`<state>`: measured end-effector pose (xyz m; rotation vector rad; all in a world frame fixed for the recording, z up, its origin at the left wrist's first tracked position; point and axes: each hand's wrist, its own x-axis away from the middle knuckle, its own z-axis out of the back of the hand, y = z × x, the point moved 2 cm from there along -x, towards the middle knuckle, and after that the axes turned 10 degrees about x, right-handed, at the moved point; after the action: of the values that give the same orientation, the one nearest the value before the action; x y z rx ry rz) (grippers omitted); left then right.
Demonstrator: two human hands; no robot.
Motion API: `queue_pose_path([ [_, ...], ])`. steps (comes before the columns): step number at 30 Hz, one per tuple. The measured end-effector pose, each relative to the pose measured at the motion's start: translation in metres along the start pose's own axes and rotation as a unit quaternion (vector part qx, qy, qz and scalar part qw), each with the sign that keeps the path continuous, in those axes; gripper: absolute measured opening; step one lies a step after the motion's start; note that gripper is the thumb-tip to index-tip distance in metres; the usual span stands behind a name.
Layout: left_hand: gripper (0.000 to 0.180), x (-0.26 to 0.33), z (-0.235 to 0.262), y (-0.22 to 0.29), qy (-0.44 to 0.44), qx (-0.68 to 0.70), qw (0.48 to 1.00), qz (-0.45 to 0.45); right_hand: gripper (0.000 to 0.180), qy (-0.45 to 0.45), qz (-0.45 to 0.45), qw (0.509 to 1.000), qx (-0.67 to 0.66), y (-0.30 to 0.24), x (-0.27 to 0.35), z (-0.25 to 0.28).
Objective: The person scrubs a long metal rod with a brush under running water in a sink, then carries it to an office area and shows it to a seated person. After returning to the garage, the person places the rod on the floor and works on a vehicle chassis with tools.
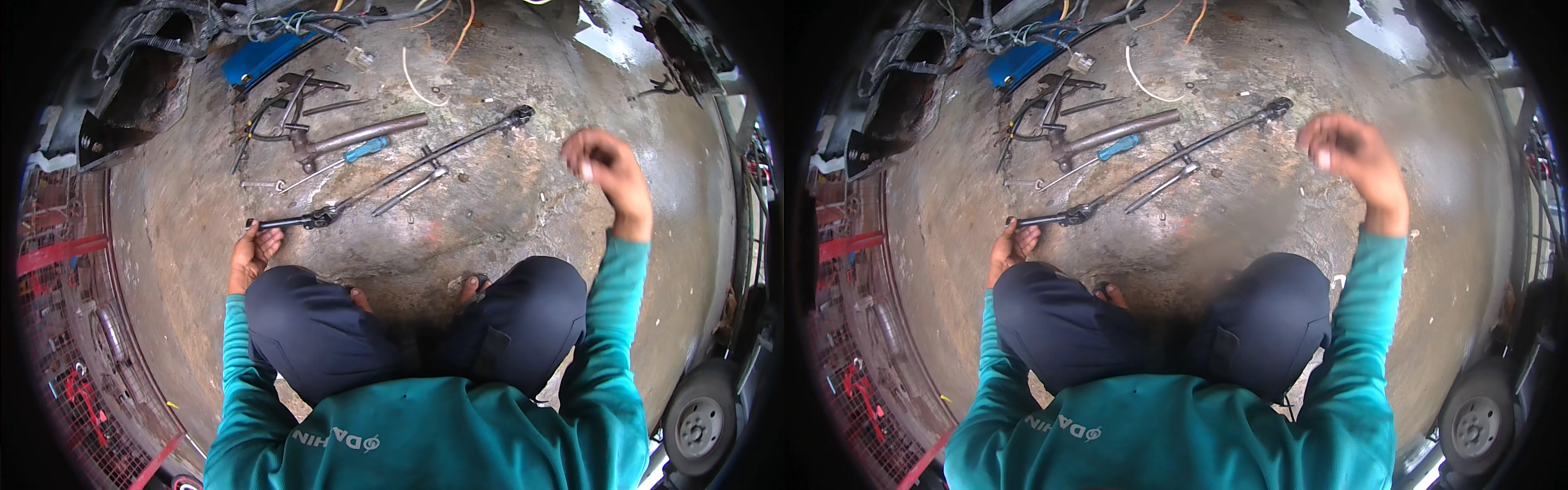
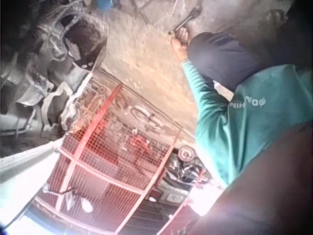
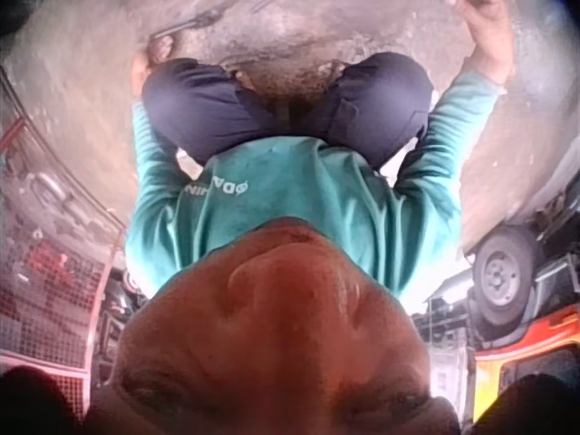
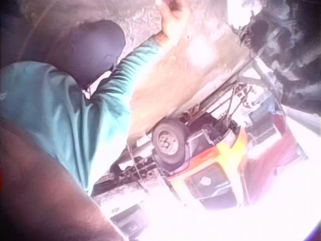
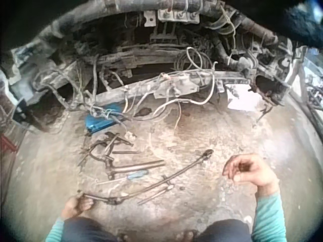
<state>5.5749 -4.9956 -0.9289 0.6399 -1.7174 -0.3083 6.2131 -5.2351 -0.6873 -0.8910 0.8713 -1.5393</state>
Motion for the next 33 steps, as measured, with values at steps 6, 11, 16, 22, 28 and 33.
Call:
queue_pose_path([
  [6,0.034,0.063,-0.067,0.031,-0.029,-0.307,0.951,-0.023,0.023,-0.427,0.463,0.769,-0.111,-0.171,0.044,-0.122],
  [11,0.035,0.084,-0.155,0.061,-0.144,-0.439,0.878,-0.123,0.013,-0.492,0.451,0.728,-0.157,-0.188,0.04,-0.161],
  [16,0.043,0.114,-0.246,0.065,-0.346,-0.594,0.703,-0.185,0.008,-0.433,0.421,0.72,-0.342,-0.194,0.046,-0.175],
  [22,0.044,0.191,-0.34,0.001,-0.504,-0.757,0.36,-0.208,0.017,-0.292,0.48,0.786,-0.258,-0.198,0.03,-0.174],
  [28,0.042,0.187,-0.383,-0.054,-0.546,-0.783,0.198,-0.22,0.021,-0.074,0.395,0.898,-0.182,-0.188,0.018,-0.19],
  [33,0.039,0.179,-0.366,-0.04,-0.489,-0.828,0.206,-0.181,0.024,-0.062,0.363,0.903,-0.221,-0.184,0.015,-0.218],
])
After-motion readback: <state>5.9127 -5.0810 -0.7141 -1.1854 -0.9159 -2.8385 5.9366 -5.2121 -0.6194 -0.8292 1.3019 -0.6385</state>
